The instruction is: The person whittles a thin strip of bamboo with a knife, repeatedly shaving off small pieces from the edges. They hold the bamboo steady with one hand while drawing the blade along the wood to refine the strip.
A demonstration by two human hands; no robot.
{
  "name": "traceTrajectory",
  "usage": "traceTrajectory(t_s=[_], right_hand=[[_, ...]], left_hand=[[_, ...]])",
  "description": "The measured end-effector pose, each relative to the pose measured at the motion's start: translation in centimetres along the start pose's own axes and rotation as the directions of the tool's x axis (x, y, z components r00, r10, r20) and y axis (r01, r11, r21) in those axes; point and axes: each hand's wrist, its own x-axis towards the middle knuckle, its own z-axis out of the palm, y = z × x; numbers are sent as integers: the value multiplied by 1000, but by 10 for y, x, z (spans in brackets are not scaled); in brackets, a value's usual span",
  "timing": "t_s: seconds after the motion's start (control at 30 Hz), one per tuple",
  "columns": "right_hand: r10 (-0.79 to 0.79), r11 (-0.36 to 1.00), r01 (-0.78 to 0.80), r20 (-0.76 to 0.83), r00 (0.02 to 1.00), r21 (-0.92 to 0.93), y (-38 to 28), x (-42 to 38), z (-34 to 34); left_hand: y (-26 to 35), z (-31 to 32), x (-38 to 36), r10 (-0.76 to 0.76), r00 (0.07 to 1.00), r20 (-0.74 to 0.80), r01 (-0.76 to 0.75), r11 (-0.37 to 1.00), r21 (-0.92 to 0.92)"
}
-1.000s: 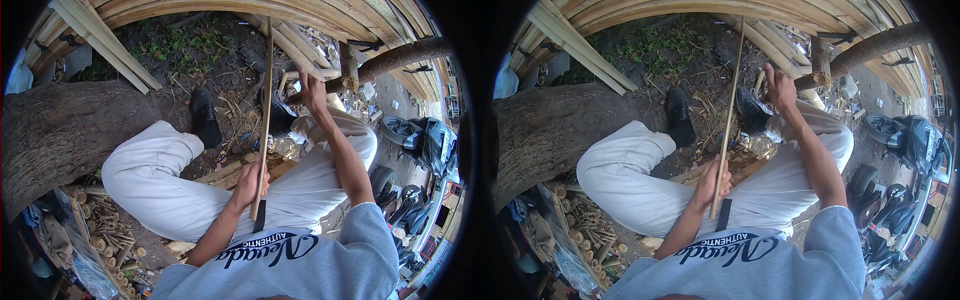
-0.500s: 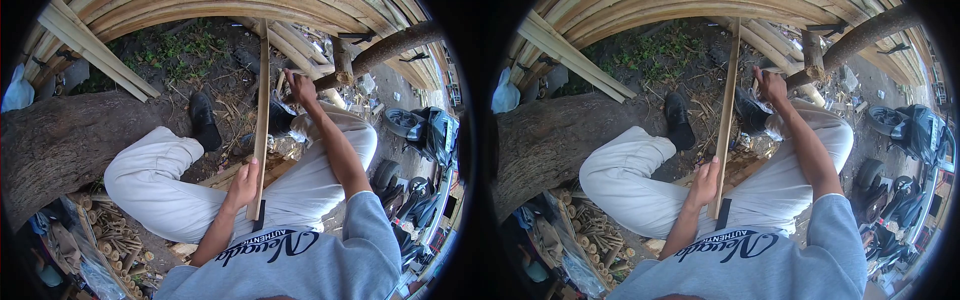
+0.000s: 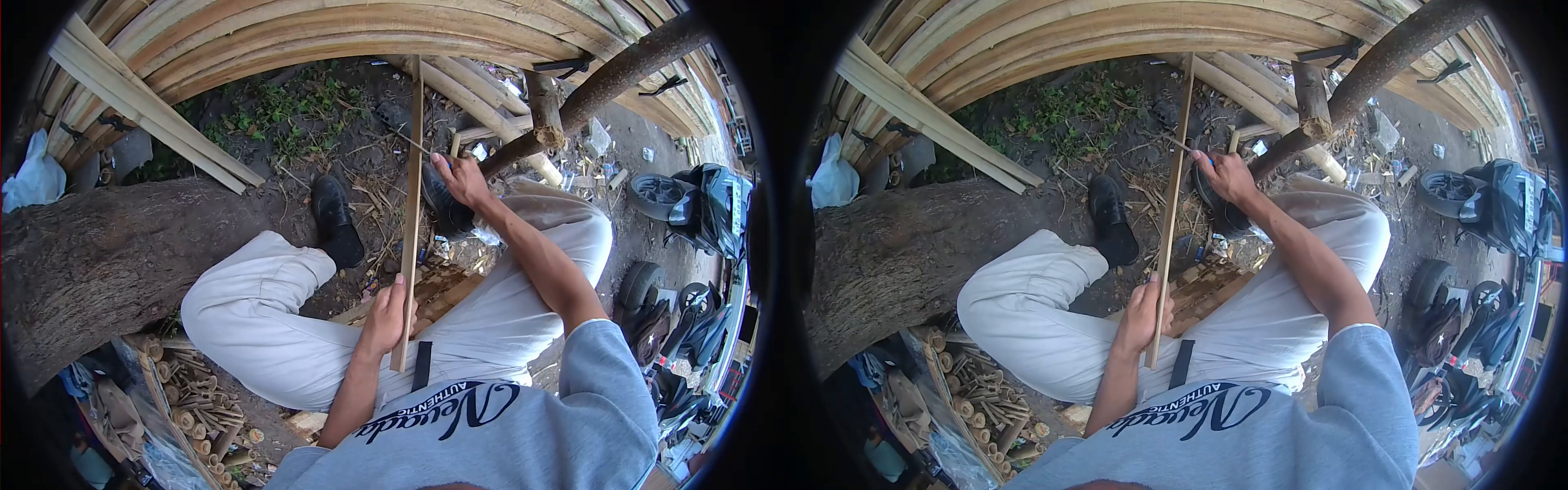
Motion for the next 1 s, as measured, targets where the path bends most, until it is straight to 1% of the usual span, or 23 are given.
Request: traceTrajectory(t_s=[0.03, 0.07, 0.1, 0.17, 0.2, 0.23, 0.3, 0.33, 0.37, 0.43, 0.47, 0.5, 0.57, 0.6, 0.63, 0.7, 0.73, 0.77, 0.83, 0.87, 0.9, 0.97, 1.0], right_hand=[[-48, 997, 50, -26, 998, 52, -5, -6, 5], [-88, 996, 90, -70, 994, 14, -5, -5, 7], [-96, 995, 97, -78, 992, 14, 6, 4, 8], [141, 979, -146, -50, 989, -142, 33, 27, 5], [101, 980, -110, -61, 993, -166, 25, 25, -6], [104, 981, -113, -68, 992, -155, 12, 18, -8], [-148, 984, 142, -44, 988, -107, -12, 2, -4], [-115, 989, 111, -39, 993, -93, -6, 3, -3], [-119, 989, 115, -43, 992, -96, -4, 10, -7], [24, 994, -26, -17, 1000, -109, -9, 24, -19], [131, 987, -126, 47, 990, -95, -13, 21, -20], [24, 993, -23, 6, 1000, -112, -13, 11, -13], [-103, 990, 104, 18, 995, -92, -13, 1, -13], [-42, 988, 41, -3, 999, -148, 5, 8, -5], [-48, 987, 47, -3, 999, -152, 8, 15, -7], [134, 986, -134, -2, 991, -97, 11, 27, -7], [37, 998, -37, -17, 999, -42, -12, 11, -11], [-63, 997, 64, 22, 998, -32, -21, -1, -7], [-4, 995, 6, 14, 1000, -96, -5, 3, -4], [146, 988, -148, -28, 989, -49, 19, 23, 1], [205, 968, -205, -16, 979, -146, 26, 30, -11], [144, 984, -145, -14, 989, -106, 1, 17, -12], [0, 999, 1, 15, 1000, -47, -14, -1, -8]], left_hand=[[10, 2, -5, -138, 988, 68, 149, 966, -209], [14, 5, -6, -143, 989, 36, 147, 967, -208], [12, 6, -6, -133, 991, 36, 137, 969, -205], [5, 10, -4, -108, 994, -7, 106, 989, -107], [8, 14, -5, -94, 995, -29, 91, 991, -94], [9, 13, -5, -94, 995, -32, 91, 993, -81], [9, 9, -5, -142, 990, -8, 139, 980, -144], [4, 9, -4, -92, 994, -50, 89, 994, -61], [-4, 8, -1, -86, 995, -48, 83, 995, -62], [-9, 10, 3, 15, 999, -36, -13, 997, 70], [-12, 9, 3, -15, 999, -48, 16, 999, 32], [-7, 9, -1, -17, 999, -43, 18, 999, 37], [4, 7, -3, -94, 996, -1, 93, 991, -95], [-1, 10, -1, -50, 998, -31, 49, 998, -40], [0, 13, -1, -45, 999, -30, 43, 998, -44], [4, 16, -3, -78, 997, -3, 77, 996, -54], [4, 9, -2, -118, 989, 85, 131, 976, -175], [4, 5, -1, -122, 989, 82, 134, 977, -167], [-1, 8, -2, -67, 997, -45, 65, 997, -49], [-3, 13, -1, -49, 997, -66, 50, 999, 11], [-5, 14, 1, -44, 997, -65, 45, 999, 15], [-6, 8, 2, -80, 995, 54, 83, 995, -60], [4, 11, -2, -131, 991, -38, 131, 991, -9]])
